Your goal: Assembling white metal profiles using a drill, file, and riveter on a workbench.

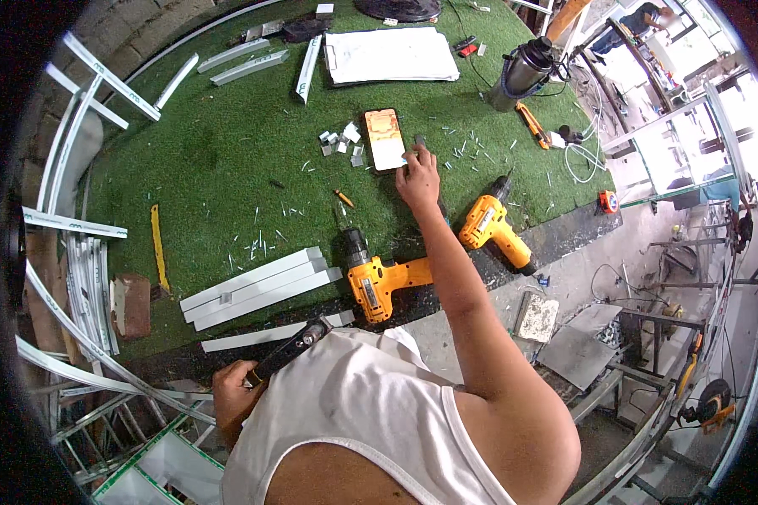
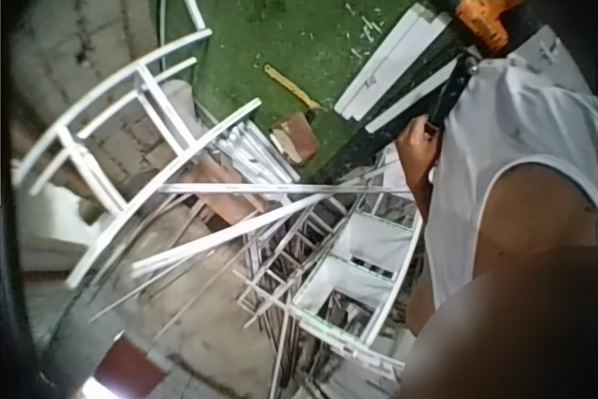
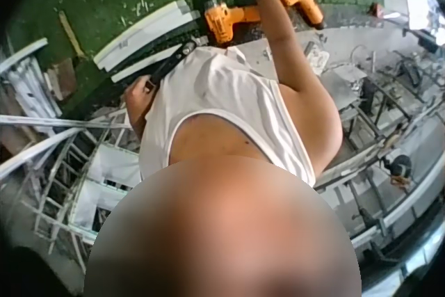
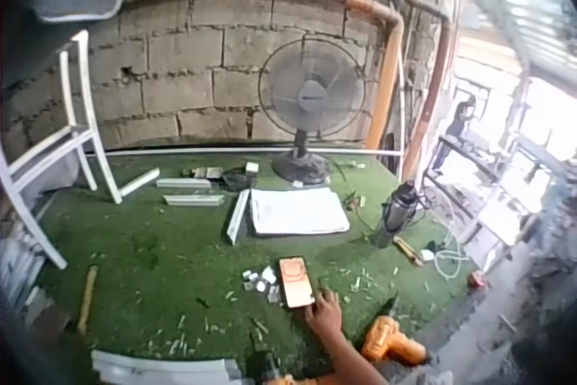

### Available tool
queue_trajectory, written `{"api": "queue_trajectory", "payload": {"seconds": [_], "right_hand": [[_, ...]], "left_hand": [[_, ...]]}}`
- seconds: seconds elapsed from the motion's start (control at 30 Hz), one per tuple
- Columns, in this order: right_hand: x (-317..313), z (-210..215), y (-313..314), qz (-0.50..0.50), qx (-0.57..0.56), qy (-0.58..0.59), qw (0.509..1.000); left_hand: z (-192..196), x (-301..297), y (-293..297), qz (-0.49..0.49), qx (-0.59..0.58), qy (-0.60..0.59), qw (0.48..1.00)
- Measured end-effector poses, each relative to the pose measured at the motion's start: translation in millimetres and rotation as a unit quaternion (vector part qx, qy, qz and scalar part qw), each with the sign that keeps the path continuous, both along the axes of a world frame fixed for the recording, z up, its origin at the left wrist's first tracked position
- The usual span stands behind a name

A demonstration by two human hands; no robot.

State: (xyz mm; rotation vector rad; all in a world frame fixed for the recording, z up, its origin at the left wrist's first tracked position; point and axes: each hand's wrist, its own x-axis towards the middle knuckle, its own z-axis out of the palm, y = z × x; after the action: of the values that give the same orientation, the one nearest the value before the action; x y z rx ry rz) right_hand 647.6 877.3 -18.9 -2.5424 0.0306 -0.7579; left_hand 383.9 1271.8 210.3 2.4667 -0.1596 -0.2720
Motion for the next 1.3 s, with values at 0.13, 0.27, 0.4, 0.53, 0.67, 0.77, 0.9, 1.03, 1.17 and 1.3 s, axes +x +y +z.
{"api": "queue_trajectory", "payload": {"seconds": [0.13,0.27,0.4,0.53,0.67,0.77,0.9,1.03,1.17,1.3], "right_hand": [[-1.1,5.6,3.5,-0.007,0.011,-0.002,1.0],[-3.5,18.8,9.0,0.026,-0.018,0.005,0.999],[-5.1,30.4,11.3,0.059,-0.09,0.02,0.994],[-4.3,28.0,9.3,0.076,-0.111,0.038,0.99],[-3.3,26.0,8.4,0.076,-0.107,0.052,0.99],[-2.1,26.4,8.9,0.058,-0.107,0.053,0.991],[-1.0,22.5,9.3,0.032,-0.1,0.05,0.993],[-0.6,21.1,9.3,0.029,-0.109,0.051,0.992],[0.8,17.4,8.3,0.022,-0.104,0.043,0.993],[3.0,10.5,8.0,-0.011,-0.052,0.016,0.998]], "left_hand": [[-1.3,-1.1,0.3,0.006,-0.002,0.002,1.0],[3.5,1.3,-2.4,0.011,-0.012,0.012,1.0],[3.8,3.3,-1.0,0.003,-0.009,0.014,1.0],[0.4,3.3,0.0,-0.003,-0.003,0.013,1.0],[-0.7,4.2,-0.4,-0.006,-0.001,0.008,1.0],[0.4,5.5,-1.7,-0.008,-0.01,-0.004,1.0],[1.4,5.4,-1.0,-0.009,-0.004,0.006,1.0],[0.3,3.7,0.4,-0.007,-0.002,0.012,1.0],[0.5,3.3,0.3,-0.004,-0.002,0.017,1.0],[2.6,3.3,-0.7,-0.002,-0.005,0.022,1.0]]}}
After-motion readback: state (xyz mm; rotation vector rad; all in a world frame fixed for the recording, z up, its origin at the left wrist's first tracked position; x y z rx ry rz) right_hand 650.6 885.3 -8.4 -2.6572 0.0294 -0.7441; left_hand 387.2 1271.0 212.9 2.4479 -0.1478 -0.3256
